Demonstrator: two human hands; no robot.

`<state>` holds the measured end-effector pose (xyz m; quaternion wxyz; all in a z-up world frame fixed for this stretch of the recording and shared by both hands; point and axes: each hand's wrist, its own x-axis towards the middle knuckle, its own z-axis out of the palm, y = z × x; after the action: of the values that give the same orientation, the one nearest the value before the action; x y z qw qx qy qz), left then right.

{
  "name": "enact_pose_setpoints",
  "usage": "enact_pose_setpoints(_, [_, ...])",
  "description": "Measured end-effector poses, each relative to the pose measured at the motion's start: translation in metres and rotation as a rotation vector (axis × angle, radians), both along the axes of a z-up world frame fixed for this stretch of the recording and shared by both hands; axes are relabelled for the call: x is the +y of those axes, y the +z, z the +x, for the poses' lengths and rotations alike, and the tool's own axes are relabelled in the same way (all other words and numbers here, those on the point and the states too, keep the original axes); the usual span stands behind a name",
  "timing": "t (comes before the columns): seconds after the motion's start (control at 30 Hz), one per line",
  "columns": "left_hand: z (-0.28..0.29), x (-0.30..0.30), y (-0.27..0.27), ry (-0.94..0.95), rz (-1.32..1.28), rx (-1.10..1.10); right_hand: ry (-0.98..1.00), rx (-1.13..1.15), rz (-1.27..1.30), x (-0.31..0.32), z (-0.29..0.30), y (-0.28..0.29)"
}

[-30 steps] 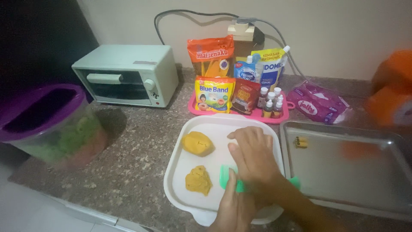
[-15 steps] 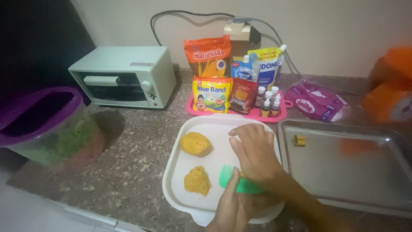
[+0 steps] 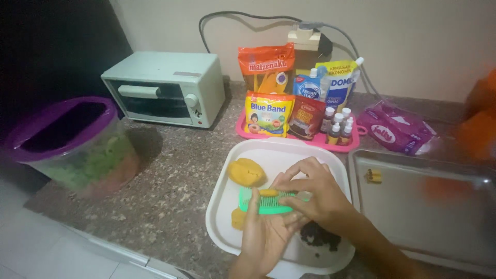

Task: Decorating small yellow dough balls using a plastic comb tool to create texture and adding small black seeds.

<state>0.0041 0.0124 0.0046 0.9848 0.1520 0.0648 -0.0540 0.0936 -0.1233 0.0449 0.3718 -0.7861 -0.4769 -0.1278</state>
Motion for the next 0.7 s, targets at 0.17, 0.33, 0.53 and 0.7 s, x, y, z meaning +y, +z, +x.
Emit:
enact_pose_setpoints(0.17, [0.0, 0.0, -0.008, 0.003, -0.043, -0.043, -0.013, -0.031, 0.096, 0.008, -0.005, 0.001])
enact_pose_setpoints(0.33, [-0.005, -0.001, 0.003, -0.009, -0.037, -0.031, -0.038, -0.058, 0.132, 0.009, -0.011, 0.001])
enact_pose_setpoints(0.53, [0.0, 0.0, -0.009, -0.03, -0.038, -0.061, -0.029, -0.03, 0.084, 0.004, -0.006, 0.005])
enact_pose_setpoints(0.7, [0.003, 0.006, -0.001, 0.035, -0.036, -0.061, 0.013, 0.063, 0.106, -0.004, -0.023, 0.042])
